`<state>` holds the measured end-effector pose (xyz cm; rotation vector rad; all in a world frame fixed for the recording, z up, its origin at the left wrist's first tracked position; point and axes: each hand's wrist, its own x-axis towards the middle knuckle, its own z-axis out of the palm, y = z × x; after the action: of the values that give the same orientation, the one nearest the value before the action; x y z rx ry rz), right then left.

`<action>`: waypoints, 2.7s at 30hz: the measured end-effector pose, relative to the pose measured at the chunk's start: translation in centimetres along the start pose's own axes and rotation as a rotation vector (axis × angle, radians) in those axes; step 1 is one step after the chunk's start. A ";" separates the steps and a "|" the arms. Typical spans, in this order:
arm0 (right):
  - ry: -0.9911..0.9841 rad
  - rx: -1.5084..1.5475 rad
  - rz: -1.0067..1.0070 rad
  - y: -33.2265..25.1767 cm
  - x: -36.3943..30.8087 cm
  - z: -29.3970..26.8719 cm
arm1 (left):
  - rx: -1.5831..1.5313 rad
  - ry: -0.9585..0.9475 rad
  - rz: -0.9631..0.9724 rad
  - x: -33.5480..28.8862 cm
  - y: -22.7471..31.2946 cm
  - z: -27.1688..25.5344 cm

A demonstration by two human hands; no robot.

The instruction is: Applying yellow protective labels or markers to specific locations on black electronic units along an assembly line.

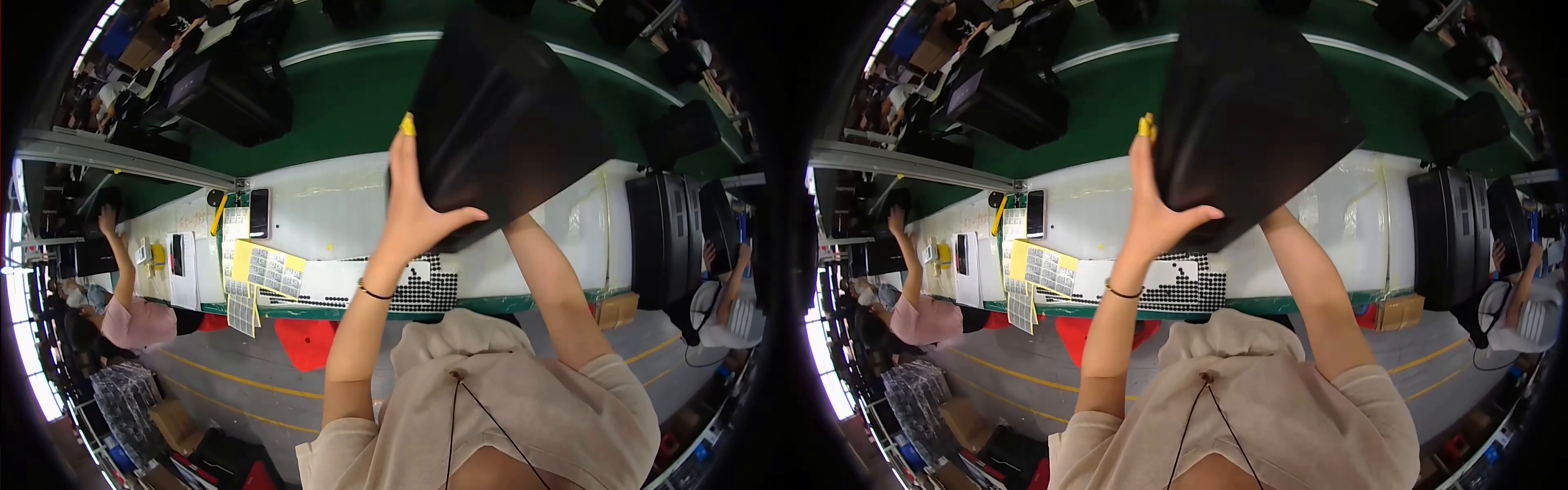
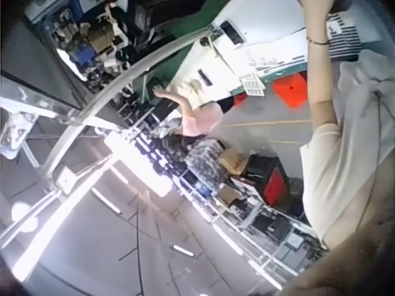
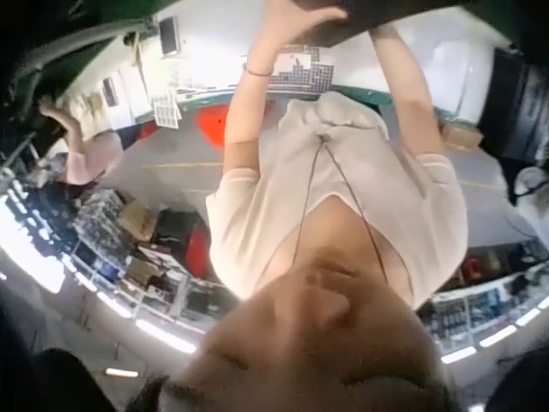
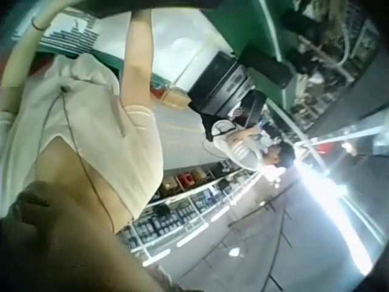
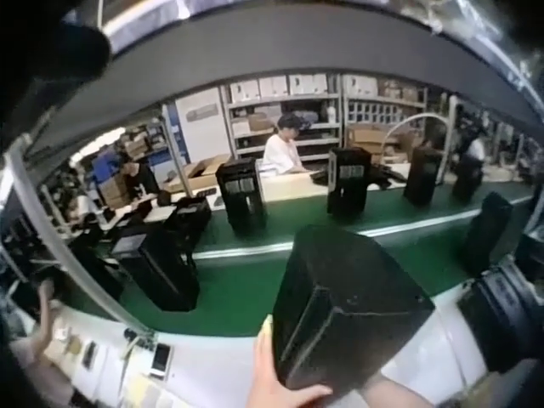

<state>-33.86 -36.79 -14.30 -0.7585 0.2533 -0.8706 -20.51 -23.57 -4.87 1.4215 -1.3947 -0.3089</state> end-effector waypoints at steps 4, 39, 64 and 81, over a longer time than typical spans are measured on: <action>0.021 -0.154 0.120 2.3 0.9 0.7 | 0.071 -0.106 -0.025 -4.3 -3.0 -3.7; -0.519 -1.705 -0.060 17.2 -15.6 -3.4 | 0.447 -0.036 -0.292 -23.7 -12.8 3.7; -0.218 -1.493 -0.542 -6.2 -6.9 15.5 | 0.014 -0.094 -0.694 -19.4 -6.6 2.1; -0.360 -1.566 -0.687 -5.0 -7.0 13.1 | 0.140 0.413 -0.442 -8.1 6.2 -10.2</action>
<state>-34.90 -26.98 -2.12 -2.5424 0.3380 -1.0589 -18.29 -10.30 0.22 1.7888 -0.7740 -0.1840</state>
